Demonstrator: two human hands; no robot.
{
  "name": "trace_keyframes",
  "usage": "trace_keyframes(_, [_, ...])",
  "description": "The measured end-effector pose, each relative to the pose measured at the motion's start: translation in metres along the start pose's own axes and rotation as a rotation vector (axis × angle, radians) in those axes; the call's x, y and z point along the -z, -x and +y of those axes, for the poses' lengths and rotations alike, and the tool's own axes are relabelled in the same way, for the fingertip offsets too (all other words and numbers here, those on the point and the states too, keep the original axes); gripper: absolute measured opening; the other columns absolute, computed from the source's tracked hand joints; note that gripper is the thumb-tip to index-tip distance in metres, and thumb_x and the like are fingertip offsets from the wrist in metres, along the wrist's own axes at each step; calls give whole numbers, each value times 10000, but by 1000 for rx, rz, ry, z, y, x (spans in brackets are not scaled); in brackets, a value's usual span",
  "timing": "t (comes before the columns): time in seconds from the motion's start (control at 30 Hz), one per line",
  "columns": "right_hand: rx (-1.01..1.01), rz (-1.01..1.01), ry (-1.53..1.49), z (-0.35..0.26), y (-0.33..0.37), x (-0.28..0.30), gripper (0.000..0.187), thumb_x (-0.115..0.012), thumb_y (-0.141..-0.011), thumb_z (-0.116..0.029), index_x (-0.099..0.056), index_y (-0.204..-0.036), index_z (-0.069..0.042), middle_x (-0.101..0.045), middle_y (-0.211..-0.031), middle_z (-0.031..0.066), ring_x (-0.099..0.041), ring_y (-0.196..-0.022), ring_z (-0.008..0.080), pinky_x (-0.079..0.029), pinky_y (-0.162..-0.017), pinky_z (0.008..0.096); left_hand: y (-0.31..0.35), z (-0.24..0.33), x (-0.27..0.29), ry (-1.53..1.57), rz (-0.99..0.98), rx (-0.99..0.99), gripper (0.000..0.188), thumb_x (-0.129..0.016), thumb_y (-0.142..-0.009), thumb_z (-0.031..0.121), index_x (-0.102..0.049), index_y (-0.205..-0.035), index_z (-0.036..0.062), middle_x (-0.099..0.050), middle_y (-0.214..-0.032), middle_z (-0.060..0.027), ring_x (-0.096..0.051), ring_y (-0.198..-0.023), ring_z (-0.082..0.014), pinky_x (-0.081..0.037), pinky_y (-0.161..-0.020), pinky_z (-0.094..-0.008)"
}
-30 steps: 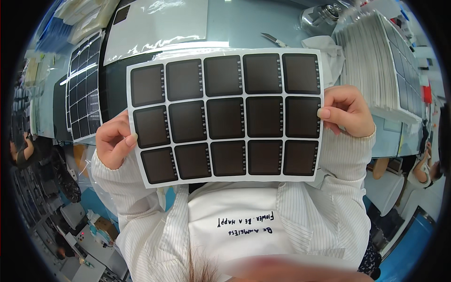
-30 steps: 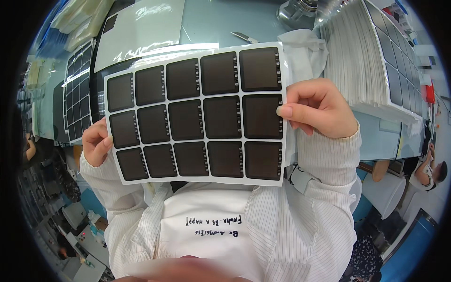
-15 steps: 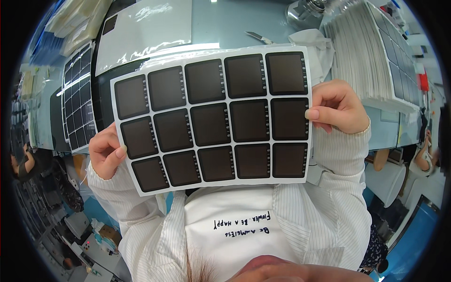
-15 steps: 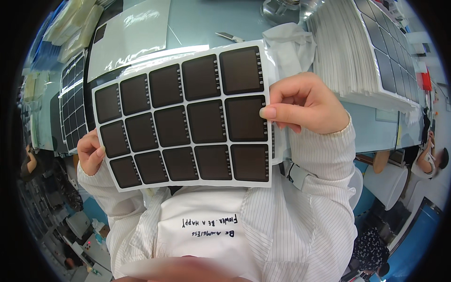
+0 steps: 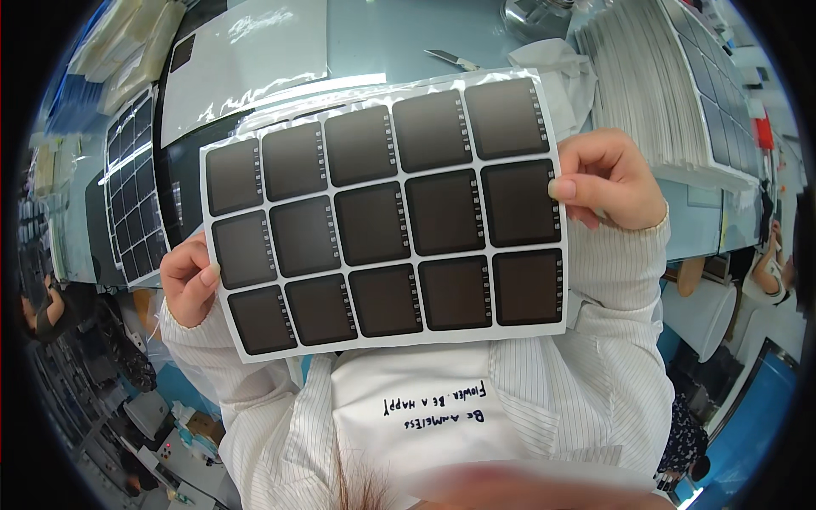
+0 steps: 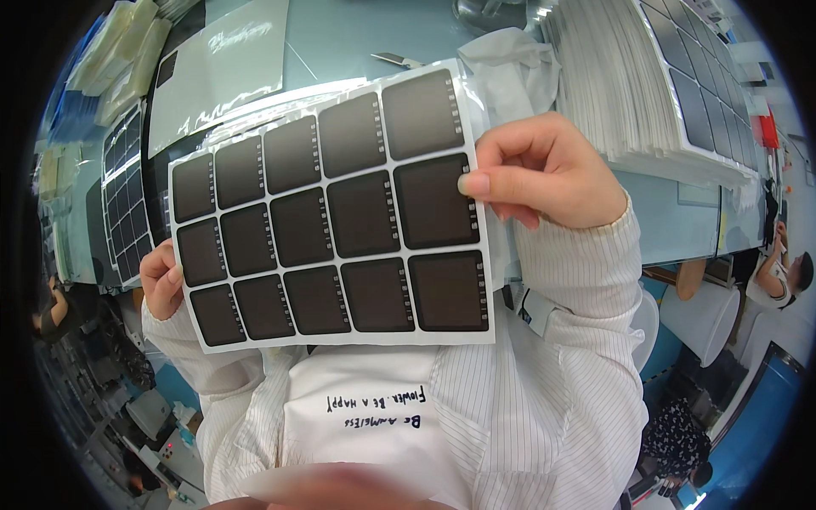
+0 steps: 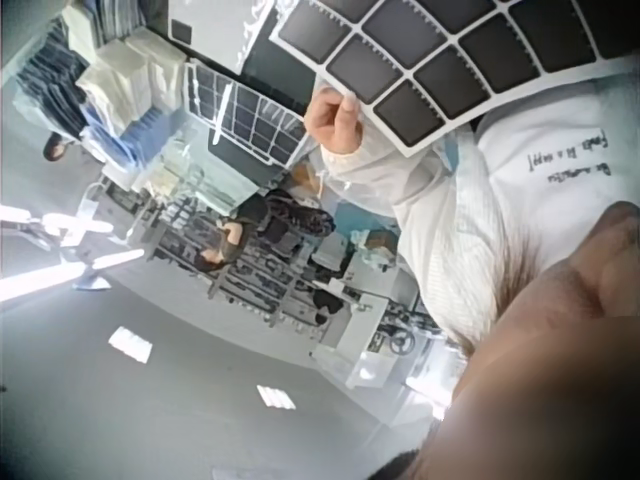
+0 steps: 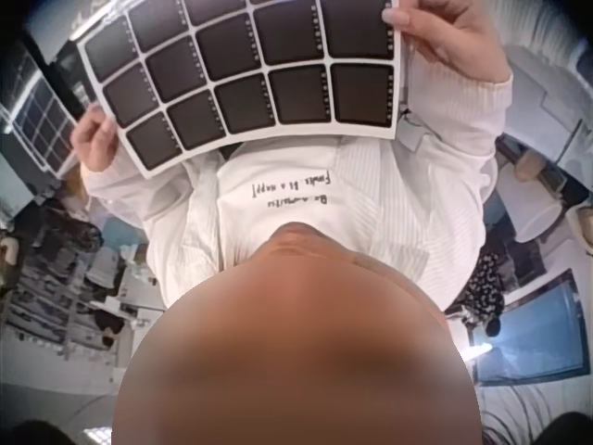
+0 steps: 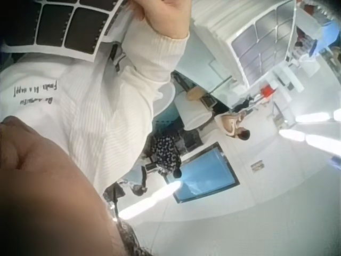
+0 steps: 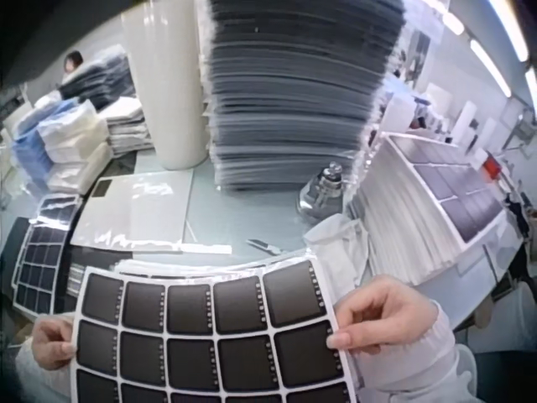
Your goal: Inspecting and cleaning flexible solar panels using a wipe.
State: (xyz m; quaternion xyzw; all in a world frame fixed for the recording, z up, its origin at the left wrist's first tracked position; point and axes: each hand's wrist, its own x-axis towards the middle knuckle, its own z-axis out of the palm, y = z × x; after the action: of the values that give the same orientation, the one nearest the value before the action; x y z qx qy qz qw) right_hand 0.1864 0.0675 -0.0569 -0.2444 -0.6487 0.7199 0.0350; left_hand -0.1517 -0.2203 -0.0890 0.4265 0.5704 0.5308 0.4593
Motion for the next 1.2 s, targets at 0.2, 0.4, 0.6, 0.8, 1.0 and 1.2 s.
trace_keyframes(0.2, [2,127,-147,5,-5,3,206,-573,-806,-134,-509,-641,-30,-520,-521,29,-367,-331,45,-264,-313,180,-9,1,-9,134,41,35,158,-513,-787,79,-497,-647,9,-583,-784,-102,-532,-700,-135,-414,-663,-251])
trace_keyframes(0.4, [-25,166,-163,7,-4,9,211,-564,-802,-131,-484,-628,-43,-520,-517,25,-365,-331,37,-244,-308,174,-15,2,-13,149,86,78,149,-500,-791,85,-500,-660,12,-567,-752,-88,-512,-669,-127,-402,-642,-236])
trace_keyframes(0.6, [-18,226,-130,10,-3,12,204,-546,-799,-135,-472,-628,-51,-506,-500,18,-345,-321,37,-228,-305,173,-21,0,-17,172,117,141,145,-473,-791,68,-465,-652,27,-530,-741,-67,-456,-638,-104,-351,-599,-217])
trace_keyframes(0.8, [9,188,-277,5,0,10,208,-568,-800,-134,-498,-621,-54,-515,-503,20,-356,-324,37,-228,-308,165,-23,4,-20,171,129,115,148,-473,-787,59,-475,-643,23,-521,-711,-63,-447,-658,-106,-348,-627,-221])
trace_keyframes(1.0, [59,194,-314,13,-1,13,204,-541,-800,-135,-476,-623,-56,-528,-508,32,-342,-310,30,-217,-298,161,-22,6,-22,193,123,129,167,-489,-791,50,-490,-627,20,-529,-663,-41,-449,-599,-99,-358,-591,-231])
trace_keyframes(1.2, [-50,120,-157,3,3,11,226,-581,-773,-145,-500,-599,-25,-502,-494,31,-348,-324,46,-236,-325,190,-20,4,-17,142,-3,66,174,-516,-794,68,-503,-628,18,-549,-684,-60,-466,-627,-113,-362,-599,-242])
